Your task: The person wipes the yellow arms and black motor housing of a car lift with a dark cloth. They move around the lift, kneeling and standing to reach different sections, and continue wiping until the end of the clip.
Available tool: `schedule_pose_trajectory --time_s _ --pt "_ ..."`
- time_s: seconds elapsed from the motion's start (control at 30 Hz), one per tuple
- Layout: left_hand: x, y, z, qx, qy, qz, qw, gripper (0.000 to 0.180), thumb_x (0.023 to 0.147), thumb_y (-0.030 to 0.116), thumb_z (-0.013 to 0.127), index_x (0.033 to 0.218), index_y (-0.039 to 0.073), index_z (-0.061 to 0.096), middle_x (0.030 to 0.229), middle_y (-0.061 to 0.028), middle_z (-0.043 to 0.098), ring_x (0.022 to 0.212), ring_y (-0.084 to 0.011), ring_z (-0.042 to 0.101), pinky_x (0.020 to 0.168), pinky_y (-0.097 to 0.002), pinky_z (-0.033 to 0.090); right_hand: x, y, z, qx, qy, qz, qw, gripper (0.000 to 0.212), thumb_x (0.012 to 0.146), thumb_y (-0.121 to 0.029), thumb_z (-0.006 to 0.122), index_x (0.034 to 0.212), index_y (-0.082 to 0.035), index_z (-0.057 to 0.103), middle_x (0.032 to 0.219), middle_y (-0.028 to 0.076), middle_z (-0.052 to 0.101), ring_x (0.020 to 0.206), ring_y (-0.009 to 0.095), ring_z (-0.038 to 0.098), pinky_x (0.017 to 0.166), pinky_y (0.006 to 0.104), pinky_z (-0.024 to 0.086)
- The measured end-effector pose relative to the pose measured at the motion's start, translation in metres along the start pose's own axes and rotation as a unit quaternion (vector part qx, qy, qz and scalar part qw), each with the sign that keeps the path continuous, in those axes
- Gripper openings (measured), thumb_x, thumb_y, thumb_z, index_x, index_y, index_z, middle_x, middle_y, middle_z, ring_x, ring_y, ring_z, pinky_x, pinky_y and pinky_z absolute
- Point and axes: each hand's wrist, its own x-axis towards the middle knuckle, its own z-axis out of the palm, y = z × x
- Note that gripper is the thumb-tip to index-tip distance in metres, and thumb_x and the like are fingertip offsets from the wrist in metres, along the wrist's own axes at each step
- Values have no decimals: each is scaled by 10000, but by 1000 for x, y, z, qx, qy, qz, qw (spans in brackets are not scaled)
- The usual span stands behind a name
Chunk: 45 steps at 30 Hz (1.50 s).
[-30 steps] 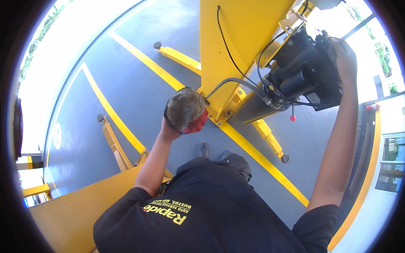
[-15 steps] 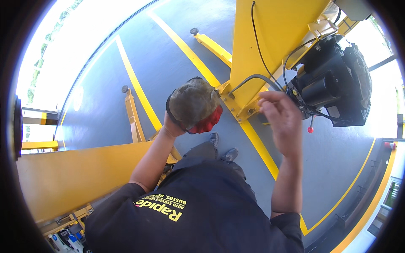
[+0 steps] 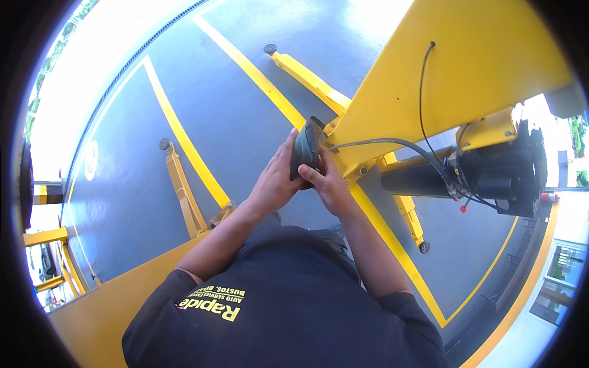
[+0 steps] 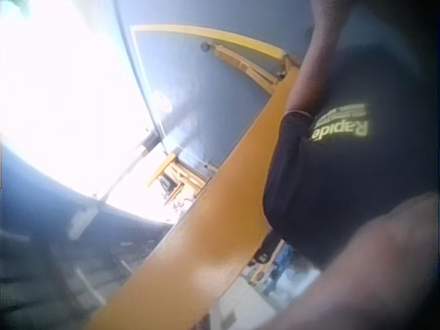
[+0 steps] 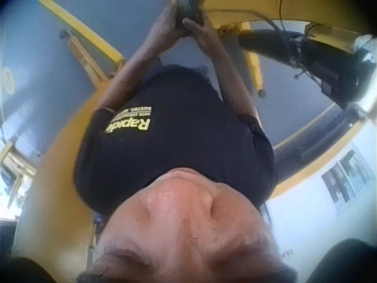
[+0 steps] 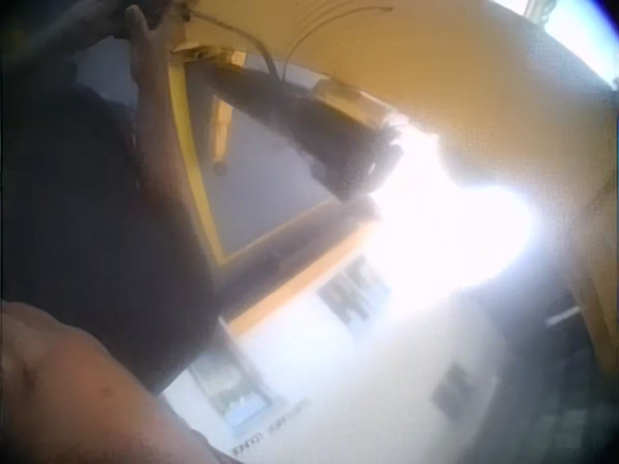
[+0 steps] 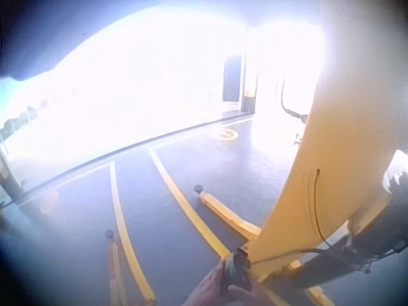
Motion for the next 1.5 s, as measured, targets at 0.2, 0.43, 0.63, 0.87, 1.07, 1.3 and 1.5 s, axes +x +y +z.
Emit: schedule_pose_trajectory --time_s 0.2,0.43,0.63,0.87,1.07,1.3,1.5 --pt "28 -63 -111 -171 -77 -75 979 945 981 232 756 1691 68 155 1623 -185 446 1413 -340 527 1155 -461 449 71 7 35 51 129 85 987 360 1035 -152 647 1358 -10 576 1184 90 703 1058 191 701 925 363 585" --pt "128 -86 -155 -173 -216 -83 957 609 1056 322 614 1578 48 457 1434 -172 646 1317 -294 609 1081 -424 508 100 42 -30 138 312 1 940 298 1021 -144 575 1299 -42 608 1140 81 714 944 218 739 783 422 638" --pt "228 -70 -153 -99 -392 -57 913 572 1071 249 650 1571 42 467 1423 -141 654 1260 -242 633 1064 -363 500 145 97 -94 222 524 59 820 314 991 -228 585 1258 -67 542 1112 110 681 1014 241 722 749 434 638" --pt "341 -83 -190 91 -504 -101 853 557 1074 276 624 1569 63 480 1427 -138 664 1272 -272 642 1058 -409 504 253 131 -169 94 676 63 728 481 962 -267 608 1313 29 465 1266 299 627 1165 434 662 935 502 559" --pt "459 -112 -204 166 -593 -128 777 548 1080 259 617 1573 70 471 1416 -124 674 1269 -250 640 1032 -389 501 365 89 -183 -34 853 -166 493 409 1014 -213 541 1332 28 449 1214 332 617 1130 524 605 967 559 489" --pt "583 -107 -163 336 -627 -110 694 532 1086 212 582 1574 40 462 1419 -167 667 1279 -289 651 1077 -422 504 426 78 -201 145 918 -188 317 287 1051 -114 483 1294 24 420 1154 374 600 1048 571 585 902 600 492" --pt "594 -117 -97 368 -655 -83 655 543 1084 230 583 1580 49 453 1423 -174 663 1293 -301 637 1095 -434 485 435 172 -279 237 928 -89 274 254 1028 -180 506 1210 -19 430 937 303 701 885 537 665 782 595 526"
